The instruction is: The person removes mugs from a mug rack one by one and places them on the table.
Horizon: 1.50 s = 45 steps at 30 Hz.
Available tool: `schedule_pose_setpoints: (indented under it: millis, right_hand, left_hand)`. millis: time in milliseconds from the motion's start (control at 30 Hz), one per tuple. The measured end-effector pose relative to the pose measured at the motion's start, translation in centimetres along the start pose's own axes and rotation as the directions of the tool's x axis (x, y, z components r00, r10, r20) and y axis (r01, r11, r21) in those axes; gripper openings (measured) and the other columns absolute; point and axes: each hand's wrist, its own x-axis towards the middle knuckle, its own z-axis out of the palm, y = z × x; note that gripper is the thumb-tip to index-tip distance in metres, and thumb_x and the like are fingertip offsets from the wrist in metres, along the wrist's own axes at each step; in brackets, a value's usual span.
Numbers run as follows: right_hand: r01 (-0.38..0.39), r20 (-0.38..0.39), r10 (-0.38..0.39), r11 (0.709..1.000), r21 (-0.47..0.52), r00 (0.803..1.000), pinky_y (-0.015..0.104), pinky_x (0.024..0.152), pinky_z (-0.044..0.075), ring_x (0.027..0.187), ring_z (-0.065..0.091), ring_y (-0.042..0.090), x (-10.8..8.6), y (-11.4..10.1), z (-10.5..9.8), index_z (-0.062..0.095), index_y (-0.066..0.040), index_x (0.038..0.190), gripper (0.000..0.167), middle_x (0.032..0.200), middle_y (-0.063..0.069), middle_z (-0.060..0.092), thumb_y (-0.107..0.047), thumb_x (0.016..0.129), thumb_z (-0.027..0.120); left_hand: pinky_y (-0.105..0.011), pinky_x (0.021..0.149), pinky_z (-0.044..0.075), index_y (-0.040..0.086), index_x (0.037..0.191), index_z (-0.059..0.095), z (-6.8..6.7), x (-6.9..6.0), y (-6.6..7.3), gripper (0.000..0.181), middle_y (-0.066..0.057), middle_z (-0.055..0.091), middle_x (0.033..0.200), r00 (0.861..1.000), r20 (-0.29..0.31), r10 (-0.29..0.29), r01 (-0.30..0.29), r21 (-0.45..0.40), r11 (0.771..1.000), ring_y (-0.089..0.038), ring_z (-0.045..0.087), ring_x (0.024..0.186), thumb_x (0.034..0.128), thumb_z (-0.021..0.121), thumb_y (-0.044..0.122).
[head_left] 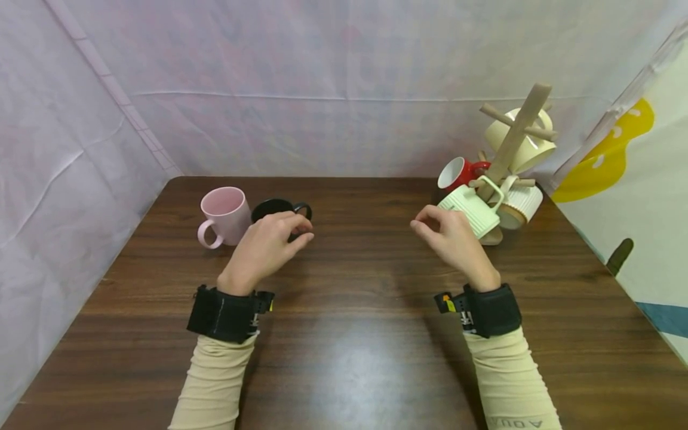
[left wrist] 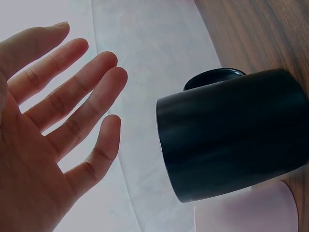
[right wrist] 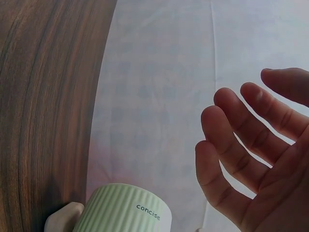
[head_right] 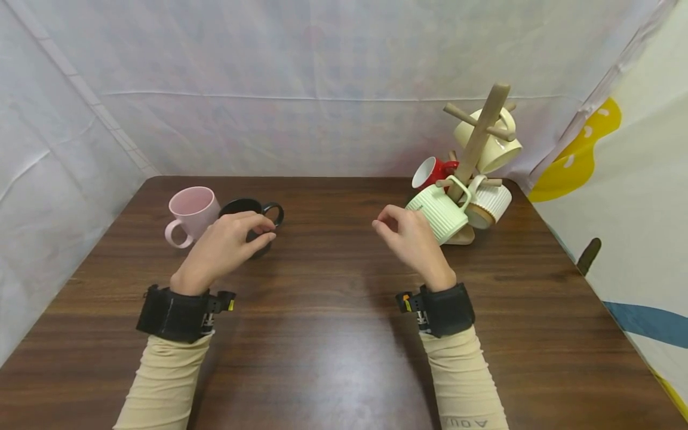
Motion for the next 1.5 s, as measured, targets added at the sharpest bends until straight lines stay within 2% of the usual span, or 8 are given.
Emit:
schedule_pose_setpoints:
  millis: [433, 833, 933, 1100, 1267, 1500]
  right_hand:
    - [-0.005, 0.009, 0.005, 1.000, 0.004, 1.000, 0.031, 0.056, 0.035, 0.057, 0.044, 0.016, 0.0, -0.2, -0.2, 0.071, -0.001, 0.091, 0.007, 0.069, 0.004, 0.061, -0.006, 0.094, 0.067]
    - [0.015, 0.003, -0.015, 1.000, 0.017, 1.000, 0.030, 0.056, 0.036, 0.056, 0.044, 0.016, -0.2, -0.7, 0.4, 0.071, -0.001, 0.091, 0.007, 0.072, 0.005, 0.063, -0.006, 0.094, 0.068]
    - [-0.003, -0.009, 0.004, 1.000, 0.031, 1.000, 0.029, 0.055, 0.037, 0.054, 0.044, 0.014, -0.4, -0.6, 0.1, 0.071, -0.001, 0.091, 0.007, 0.071, 0.005, 0.063, -0.005, 0.094, 0.067]
    - [-0.046, -0.024, 0.047, 0.997, 0.055, 0.999, 0.023, 0.054, 0.041, 0.056, 0.056, 0.016, -0.4, -0.1, -0.8, 0.070, 0.000, 0.090, 0.006, 0.071, 0.007, 0.065, -0.002, 0.094, 0.067]
    - [-0.056, -0.040, 0.058, 0.997, 0.047, 0.998, 0.017, 0.058, 0.045, 0.064, 0.064, 0.021, -0.2, 0.4, -1.8, 0.071, 0.001, 0.090, 0.008, 0.075, 0.010, 0.068, -0.002, 0.095, 0.066]
    - [-0.056, -0.091, 0.058, 0.998, 0.024, 0.994, 0.013, 0.061, 0.045, 0.065, 0.065, 0.016, 0.1, 0.9, -3.5, 0.072, 0.002, 0.090, 0.009, 0.079, 0.011, 0.070, -0.002, 0.096, 0.066]
  left_hand:
    - [-0.042, 0.076, 0.055, 0.006, 0.103, 0.074, 0.3, 0.0, 0.0, 0.013, -0.007, 0.072, 0.096, 1.000, 0.010, 0.006, -0.006, -0.007, 1.000, -0.023, 0.069, 0.089, 0.0946, 0.073, 0.016]
    - [-0.043, 0.076, 0.055, 0.006, 0.101, 0.074, 0.3, -0.1, 0.0, 0.012, -0.006, 0.073, 0.094, 1.000, -0.005, 0.017, -0.017, 0.005, 1.000, -0.022, 0.070, 0.088, 0.0933, 0.074, 0.016]
    - [-0.043, 0.076, 0.055, 0.005, 0.101, 0.074, 0.3, -0.2, 0.0, 0.013, -0.007, 0.073, 0.094, 1.000, 0.000, 0.017, -0.017, -0.001, 1.000, -0.023, 0.070, 0.087, 0.0932, 0.074, 0.015]
    - [-0.043, 0.075, 0.055, 0.005, 0.102, 0.075, 0.3, -0.2, 0.3, 0.014, -0.007, 0.072, 0.094, 1.000, 0.007, 0.013, -0.013, -0.005, 1.000, -0.023, 0.069, 0.087, 0.0930, 0.075, 0.016]
    - [-0.042, 0.075, 0.055, 0.006, 0.102, 0.074, 0.2, -0.1, 0.3, 0.013, -0.007, 0.073, 0.094, 1.000, -0.002, 0.013, -0.013, 0.001, 1.000, -0.023, 0.069, 0.087, 0.0932, 0.075, 0.016]
    - [-0.042, 0.075, 0.055, 0.006, 0.102, 0.074, 0.0, 0.1, 0.5, 0.013, -0.006, 0.072, 0.093, 1.000, 0.001, 0.020, -0.020, 0.003, 1.000, -0.023, 0.069, 0.086, 0.0938, 0.074, 0.017]
